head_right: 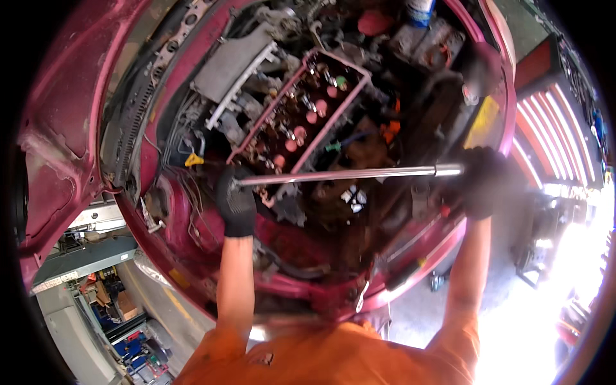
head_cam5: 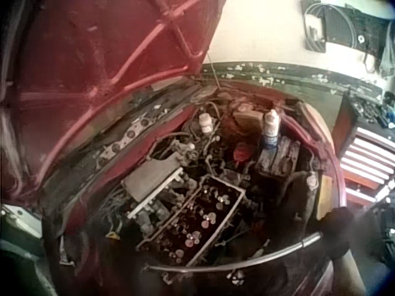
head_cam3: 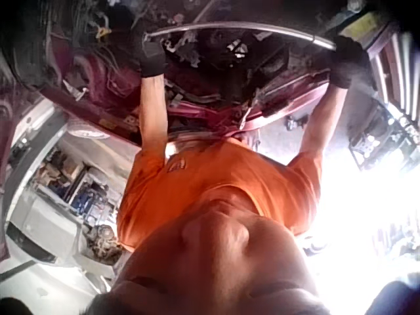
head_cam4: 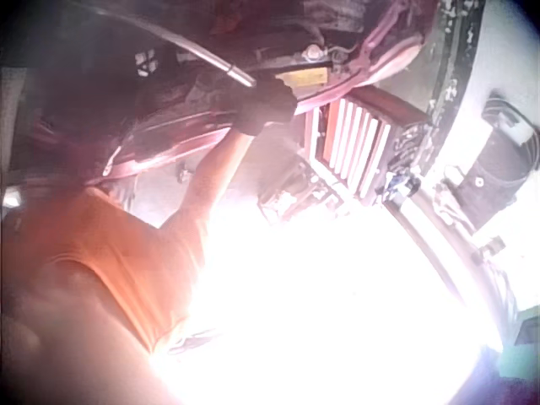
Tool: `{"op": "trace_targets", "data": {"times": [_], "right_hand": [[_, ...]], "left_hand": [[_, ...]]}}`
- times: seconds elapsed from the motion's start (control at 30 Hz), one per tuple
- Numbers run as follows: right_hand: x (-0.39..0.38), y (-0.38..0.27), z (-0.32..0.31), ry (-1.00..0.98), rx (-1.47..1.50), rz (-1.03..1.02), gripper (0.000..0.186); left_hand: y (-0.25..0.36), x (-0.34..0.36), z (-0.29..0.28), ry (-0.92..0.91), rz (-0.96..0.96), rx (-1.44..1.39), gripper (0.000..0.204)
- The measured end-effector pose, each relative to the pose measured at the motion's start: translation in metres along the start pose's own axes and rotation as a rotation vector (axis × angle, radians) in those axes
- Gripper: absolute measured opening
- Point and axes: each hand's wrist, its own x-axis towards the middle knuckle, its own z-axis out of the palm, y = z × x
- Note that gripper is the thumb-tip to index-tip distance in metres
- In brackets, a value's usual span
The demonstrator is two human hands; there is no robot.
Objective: The person uses a wrench to tighten bolts on a car engine, moving to a tool chest to open drawers and select tools.
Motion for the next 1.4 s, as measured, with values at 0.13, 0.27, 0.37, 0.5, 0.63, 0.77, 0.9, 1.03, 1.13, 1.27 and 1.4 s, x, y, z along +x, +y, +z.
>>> {"op": "trace_targets", "data": {"times": [0.13,0.27,0.37,0.5,0.63,0.77,0.9,1.03,1.13,1.27,1.4], "right_hand": [[0.079,0.042,0.077,0.100,0.222,-0.163,0.026],[0.168,0.036,0.144,-0.229,-0.069,-0.184,0.021],[0.210,0.041,0.190,0.011,0.040,-0.170,0.019],[0.267,-0.028,0.207,-0.169,-0.262,0.050,0.019],[0.258,-0.027,0.192,-0.098,-0.175,0.013,0.022],[0.228,0.013,0.176,0.212,-0.143,-0.176,0.018],[0.198,0.014,0.088,-0.112,-0.161,-0.012,0.019],[0.136,0.020,0.036,-0.135,-0.099,-0.141,0.015],[0.069,0.016,-0.007,-0.166,-0.167,-0.065,0.015],[-0.002,-0.046,-0.081,-0.385,-0.140,0.004,0.018],[-0.091,-0.111,-0.152,-0.596,0.026,0.003,0.014]], "left_hand": [[-0.007,-0.011,0.041,0.425,0.031,0.060,0.021],[-0.015,-0.006,0.004,0.142,0.080,0.040,0.017],[-0.016,0.003,0.026,0.170,0.042,0.010,0.023],[-0.003,-0.001,0.038,0.209,0.057,0.137,0.031],[-0.001,0.001,0.019,0.210,0.038,0.077,0.030],[0.002,0.003,0.033,0.282,0.070,0.031,0.025],[0.023,0.012,0.037,0.119,0.126,0.025,0.026],[0.034,0.013,0.028,0.113,0.074,0.066,0.028],[0.019,0.020,0.024,0.053,-0.002,0.065,0.032],[0.021,0.032,-0.002,-0.135,-0.010,0.145,0.031],[0.029,0.040,0.013,-0.217,-0.184,0.079,0.034]]}}
